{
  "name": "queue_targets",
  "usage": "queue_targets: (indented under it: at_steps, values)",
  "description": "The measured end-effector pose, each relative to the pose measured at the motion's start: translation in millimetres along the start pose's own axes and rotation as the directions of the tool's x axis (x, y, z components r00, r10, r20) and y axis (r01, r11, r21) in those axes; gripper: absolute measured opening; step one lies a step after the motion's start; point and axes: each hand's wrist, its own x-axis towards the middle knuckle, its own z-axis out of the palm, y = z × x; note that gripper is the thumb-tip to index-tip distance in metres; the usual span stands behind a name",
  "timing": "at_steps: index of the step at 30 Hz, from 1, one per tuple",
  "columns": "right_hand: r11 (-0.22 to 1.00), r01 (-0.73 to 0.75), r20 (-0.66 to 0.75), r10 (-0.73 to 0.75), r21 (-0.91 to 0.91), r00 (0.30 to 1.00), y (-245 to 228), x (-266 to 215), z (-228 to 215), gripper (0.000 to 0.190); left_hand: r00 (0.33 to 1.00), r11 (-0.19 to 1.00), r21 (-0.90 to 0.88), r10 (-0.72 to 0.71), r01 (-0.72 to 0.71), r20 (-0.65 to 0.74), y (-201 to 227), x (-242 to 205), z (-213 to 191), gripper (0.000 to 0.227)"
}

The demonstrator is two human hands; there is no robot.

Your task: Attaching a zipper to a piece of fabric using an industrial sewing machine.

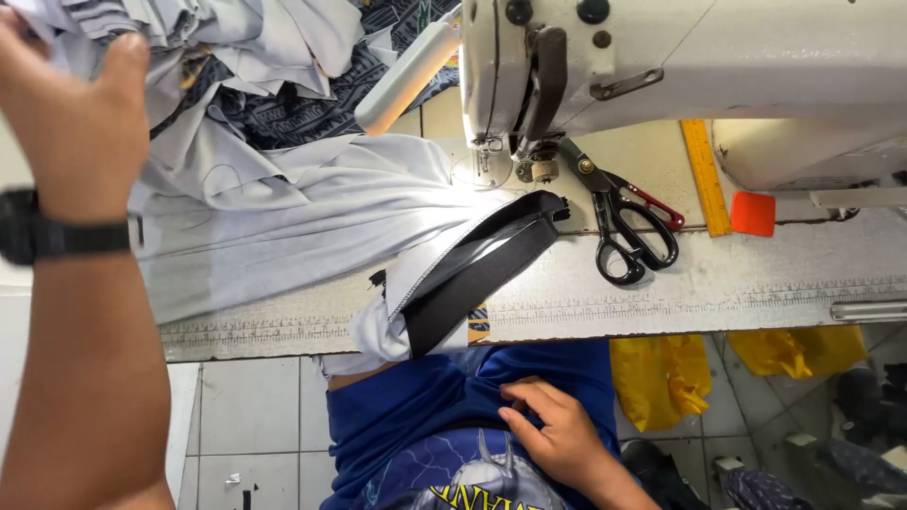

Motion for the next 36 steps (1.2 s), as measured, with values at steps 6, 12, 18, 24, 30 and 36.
queue_targets:
  at_steps: [6,12,18,24,30,36]
  values:
    - [0.983,0.183,-0.168,-0.175,0.031,0.97,-70,46,-52,0.009,0.982,0.984,-0.118,0.149,-0.135,0.119,156,-49,-33,0.006]
    - [0.985,0.15,-0.298,-0.168,-0.083,0.94,-88,84,-73,0.008,0.829,0.859,-0.487,0.383,-0.158,0.408,222,-70,25,0.018]
    - [0.982,0.075,-0.498,-0.153,-0.174,0.853,-56,128,-65,0.006,0.817,0.883,-0.444,0.367,-0.155,0.445,194,-85,103,0.028]
    - [0.98,0.049,-0.525,-0.145,-0.192,0.839,-55,130,-61,0.01,0.825,0.881,-0.471,0.294,-0.039,0.482,190,-85,105,0.028]
    - [0.909,0.062,-0.482,-0.275,-0.412,0.832,-53,136,-75,0.018,0.8,0.773,-0.44,0.574,-0.458,0.175,249,-84,91,0.009]
    - [0.582,0.164,-0.225,-0.538,-0.796,0.813,-41,162,-101,0.008,0.704,0.68,-0.395,0.702,-0.618,0.105,259,-71,119,0.014]
